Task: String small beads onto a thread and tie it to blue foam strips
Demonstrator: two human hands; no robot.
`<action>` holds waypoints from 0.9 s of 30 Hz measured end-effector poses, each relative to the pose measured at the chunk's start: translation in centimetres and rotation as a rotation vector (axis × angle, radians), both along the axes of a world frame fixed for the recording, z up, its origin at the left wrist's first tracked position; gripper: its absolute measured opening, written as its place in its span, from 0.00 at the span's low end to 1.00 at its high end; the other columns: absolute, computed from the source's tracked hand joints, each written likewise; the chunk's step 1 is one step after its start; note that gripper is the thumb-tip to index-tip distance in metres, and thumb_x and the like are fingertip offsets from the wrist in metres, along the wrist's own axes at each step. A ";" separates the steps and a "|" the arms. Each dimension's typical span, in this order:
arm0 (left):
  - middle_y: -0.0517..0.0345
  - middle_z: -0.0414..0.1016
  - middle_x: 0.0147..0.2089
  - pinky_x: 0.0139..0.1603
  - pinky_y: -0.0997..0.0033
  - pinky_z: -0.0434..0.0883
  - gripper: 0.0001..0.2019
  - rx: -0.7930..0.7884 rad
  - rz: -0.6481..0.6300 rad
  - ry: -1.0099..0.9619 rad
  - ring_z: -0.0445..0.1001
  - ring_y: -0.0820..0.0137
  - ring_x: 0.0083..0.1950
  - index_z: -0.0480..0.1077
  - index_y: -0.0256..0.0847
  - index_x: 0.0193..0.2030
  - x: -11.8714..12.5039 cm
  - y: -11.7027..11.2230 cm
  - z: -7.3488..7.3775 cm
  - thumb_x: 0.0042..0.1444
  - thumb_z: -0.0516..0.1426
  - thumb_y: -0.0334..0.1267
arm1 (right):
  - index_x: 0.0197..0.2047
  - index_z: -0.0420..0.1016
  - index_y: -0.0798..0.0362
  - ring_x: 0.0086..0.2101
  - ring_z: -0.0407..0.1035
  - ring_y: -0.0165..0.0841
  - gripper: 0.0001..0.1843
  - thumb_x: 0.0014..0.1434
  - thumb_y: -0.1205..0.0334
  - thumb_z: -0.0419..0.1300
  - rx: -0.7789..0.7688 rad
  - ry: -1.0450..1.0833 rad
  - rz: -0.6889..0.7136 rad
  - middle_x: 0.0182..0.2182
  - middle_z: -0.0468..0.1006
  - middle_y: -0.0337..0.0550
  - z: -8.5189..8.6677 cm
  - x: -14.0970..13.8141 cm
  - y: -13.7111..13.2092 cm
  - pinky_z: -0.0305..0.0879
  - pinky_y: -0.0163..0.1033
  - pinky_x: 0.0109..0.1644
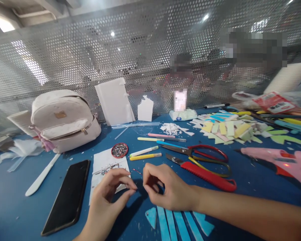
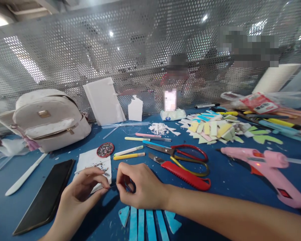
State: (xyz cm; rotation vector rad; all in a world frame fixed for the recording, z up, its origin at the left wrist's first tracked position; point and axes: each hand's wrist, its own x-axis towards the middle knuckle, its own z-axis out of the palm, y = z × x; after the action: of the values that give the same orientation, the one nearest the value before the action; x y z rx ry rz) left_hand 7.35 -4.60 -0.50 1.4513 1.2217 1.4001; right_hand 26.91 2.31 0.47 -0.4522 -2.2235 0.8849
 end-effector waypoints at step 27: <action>0.60 0.82 0.31 0.41 0.74 0.75 0.12 -0.077 0.008 0.031 0.79 0.71 0.34 0.71 0.42 0.43 0.5 0.0 0.2 0.51 0.62 0.28 | 0.34 0.65 0.52 0.21 0.61 0.24 0.04 0.55 0.70 0.56 0.086 -0.085 -0.056 0.21 0.64 0.30 -0.1 -0.2 -0.2 0.52 0.29 0.26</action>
State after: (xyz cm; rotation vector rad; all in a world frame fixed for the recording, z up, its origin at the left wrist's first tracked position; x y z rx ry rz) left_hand 7.87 -4.60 -0.28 1.4214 1.2884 1.3263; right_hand 26.75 2.11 0.42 -0.5173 -2.3046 0.7511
